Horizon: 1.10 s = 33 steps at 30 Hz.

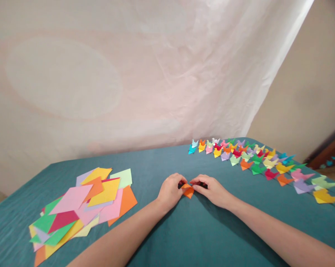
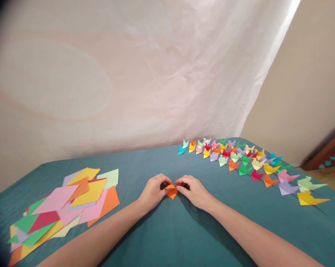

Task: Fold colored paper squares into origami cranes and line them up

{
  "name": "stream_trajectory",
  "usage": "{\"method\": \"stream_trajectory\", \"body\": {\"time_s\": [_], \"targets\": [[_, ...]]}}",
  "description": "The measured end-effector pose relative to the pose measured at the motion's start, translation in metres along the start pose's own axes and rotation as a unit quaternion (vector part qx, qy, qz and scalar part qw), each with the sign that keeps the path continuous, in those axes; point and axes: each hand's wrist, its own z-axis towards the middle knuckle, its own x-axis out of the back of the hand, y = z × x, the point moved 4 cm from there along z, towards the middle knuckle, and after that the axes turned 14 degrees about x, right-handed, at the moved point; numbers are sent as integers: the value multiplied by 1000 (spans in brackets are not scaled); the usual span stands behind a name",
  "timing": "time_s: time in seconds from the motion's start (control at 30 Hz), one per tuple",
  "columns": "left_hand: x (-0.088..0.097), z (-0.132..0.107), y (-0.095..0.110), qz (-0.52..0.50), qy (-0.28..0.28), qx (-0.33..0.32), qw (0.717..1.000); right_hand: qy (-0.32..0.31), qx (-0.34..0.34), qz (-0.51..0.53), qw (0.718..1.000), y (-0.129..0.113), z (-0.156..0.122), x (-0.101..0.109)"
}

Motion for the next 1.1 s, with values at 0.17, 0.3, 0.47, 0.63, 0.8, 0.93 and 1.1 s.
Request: {"method": "stream_trajectory", "body": {"time_s": [0.17, 0.3, 0.47, 0.63, 0.8, 0.93, 1.1], "targets": [[0, 0, 0, -2, -5, 4, 1000, 2, -2, -19, 1000, -2, 1, -1], [1, -1, 1, 1, -4, 5, 1000, -8, 2, -35, 999, -2, 1, -3], [1, -2, 0, 2, -3, 7, 1000, -4, 3, -51, 999, -2, 2, -5], [2, -5, 0, -10, -9, 12, 1000, 6, -6, -62, 998, 1, 3, -7], [7, -11, 5, -16, -13, -3, 1000, 15, -8, -77, 997, 1, 4, -8], [11, -13, 8, -15, -10, -14, 1000, 28, -8, -85, 996, -1, 4, -9], [11, -13, 9, -18, -17, -14, 1000, 36, -8, -95, 995, 1, 4, -10]]}}
